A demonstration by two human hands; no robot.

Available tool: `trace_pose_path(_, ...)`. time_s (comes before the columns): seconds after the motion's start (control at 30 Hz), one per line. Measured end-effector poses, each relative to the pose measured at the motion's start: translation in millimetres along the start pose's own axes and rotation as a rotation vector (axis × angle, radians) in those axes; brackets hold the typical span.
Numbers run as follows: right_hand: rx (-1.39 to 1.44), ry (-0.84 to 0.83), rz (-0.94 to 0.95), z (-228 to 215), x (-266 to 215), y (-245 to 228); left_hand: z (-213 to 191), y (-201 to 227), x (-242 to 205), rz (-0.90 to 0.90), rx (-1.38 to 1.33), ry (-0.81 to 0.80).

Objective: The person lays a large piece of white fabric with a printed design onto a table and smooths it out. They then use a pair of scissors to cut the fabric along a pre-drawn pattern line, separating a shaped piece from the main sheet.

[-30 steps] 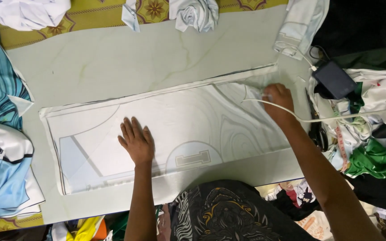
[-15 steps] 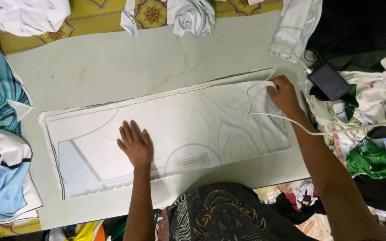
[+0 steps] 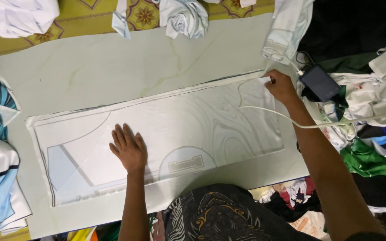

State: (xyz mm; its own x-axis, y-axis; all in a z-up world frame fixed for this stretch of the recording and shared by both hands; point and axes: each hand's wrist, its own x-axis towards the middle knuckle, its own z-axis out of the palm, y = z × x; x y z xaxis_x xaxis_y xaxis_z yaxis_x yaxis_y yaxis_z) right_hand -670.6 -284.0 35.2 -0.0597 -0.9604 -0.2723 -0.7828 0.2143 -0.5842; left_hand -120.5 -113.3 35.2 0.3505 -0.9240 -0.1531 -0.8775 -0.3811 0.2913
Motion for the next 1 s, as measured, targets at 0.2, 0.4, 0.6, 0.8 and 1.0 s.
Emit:
trace_pose_path(0.2, -0.044, 0.306, -0.131, 7, -4, 17, 5, -3, 0, 0.015, 0.001, 0.013)
trace_pose_path(0.4, -0.341, 0.521, -0.381, 50, -61, -5, 6, -3, 1, 0.031, 0.0, 0.045)
trace_pose_path(0.6, -0.369, 0.417, -0.392, 66, -76, -4, 9, -5, 0, 0.052, -0.017, 0.079)
trace_pose_path(0.8, -0.372, 0.705, -0.389, 41, -113, 54, 11, -20, -7, 0.094, -0.073, 0.181)
trace_pose_path(1.0, -0.527, 0.744, -0.045, 5, -246, 129, -1, -20, -58, 0.071, -0.115, 0.176)
